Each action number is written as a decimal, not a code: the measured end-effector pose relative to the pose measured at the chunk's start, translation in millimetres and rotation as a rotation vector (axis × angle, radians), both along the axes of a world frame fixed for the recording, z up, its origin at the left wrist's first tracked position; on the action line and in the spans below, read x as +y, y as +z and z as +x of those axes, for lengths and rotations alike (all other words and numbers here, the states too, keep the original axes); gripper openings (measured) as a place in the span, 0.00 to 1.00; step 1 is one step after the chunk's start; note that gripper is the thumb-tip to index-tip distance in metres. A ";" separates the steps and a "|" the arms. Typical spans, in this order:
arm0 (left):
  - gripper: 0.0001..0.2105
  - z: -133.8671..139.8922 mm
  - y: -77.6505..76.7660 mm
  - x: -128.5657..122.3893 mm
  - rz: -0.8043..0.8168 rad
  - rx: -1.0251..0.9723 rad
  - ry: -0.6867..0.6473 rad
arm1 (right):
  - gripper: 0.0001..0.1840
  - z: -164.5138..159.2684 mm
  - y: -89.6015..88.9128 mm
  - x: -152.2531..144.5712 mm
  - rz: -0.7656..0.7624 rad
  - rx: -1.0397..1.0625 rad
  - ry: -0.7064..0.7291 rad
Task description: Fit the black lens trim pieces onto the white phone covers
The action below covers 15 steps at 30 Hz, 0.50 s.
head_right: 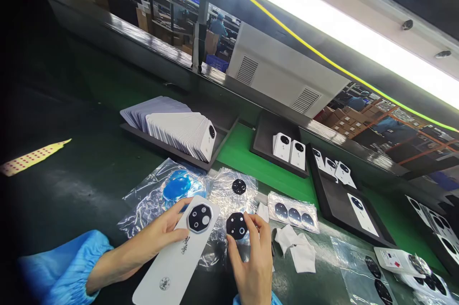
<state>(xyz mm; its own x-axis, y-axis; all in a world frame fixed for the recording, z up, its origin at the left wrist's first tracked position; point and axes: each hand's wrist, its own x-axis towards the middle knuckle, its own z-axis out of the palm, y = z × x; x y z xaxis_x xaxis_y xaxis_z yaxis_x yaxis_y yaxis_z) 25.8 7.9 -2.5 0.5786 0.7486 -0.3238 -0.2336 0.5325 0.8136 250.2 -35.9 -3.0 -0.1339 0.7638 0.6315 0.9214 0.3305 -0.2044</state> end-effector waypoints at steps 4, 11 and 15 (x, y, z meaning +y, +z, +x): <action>0.34 -1.1 -0.5 0.8 -0.012 0.014 0.008 | 0.17 -3.1 -0.3 1.0 0.000 0.025 -0.013; 0.35 -2.0 -0.3 2.0 -0.002 0.018 0.006 | 0.16 -3.8 -1.8 2.3 0.019 0.019 -0.011; 0.34 -1.6 0.3 2.0 0.016 0.007 0.005 | 0.16 -3.9 -0.6 2.2 0.025 -0.011 -0.003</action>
<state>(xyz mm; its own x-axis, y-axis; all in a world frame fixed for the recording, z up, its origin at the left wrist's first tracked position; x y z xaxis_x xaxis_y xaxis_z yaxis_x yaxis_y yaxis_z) 24.2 9.9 -2.1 0.5727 0.7564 -0.3160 -0.2306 0.5186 0.8233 246.3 -33.7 -3.7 -0.1380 0.7485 0.6486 0.9246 0.3321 -0.1865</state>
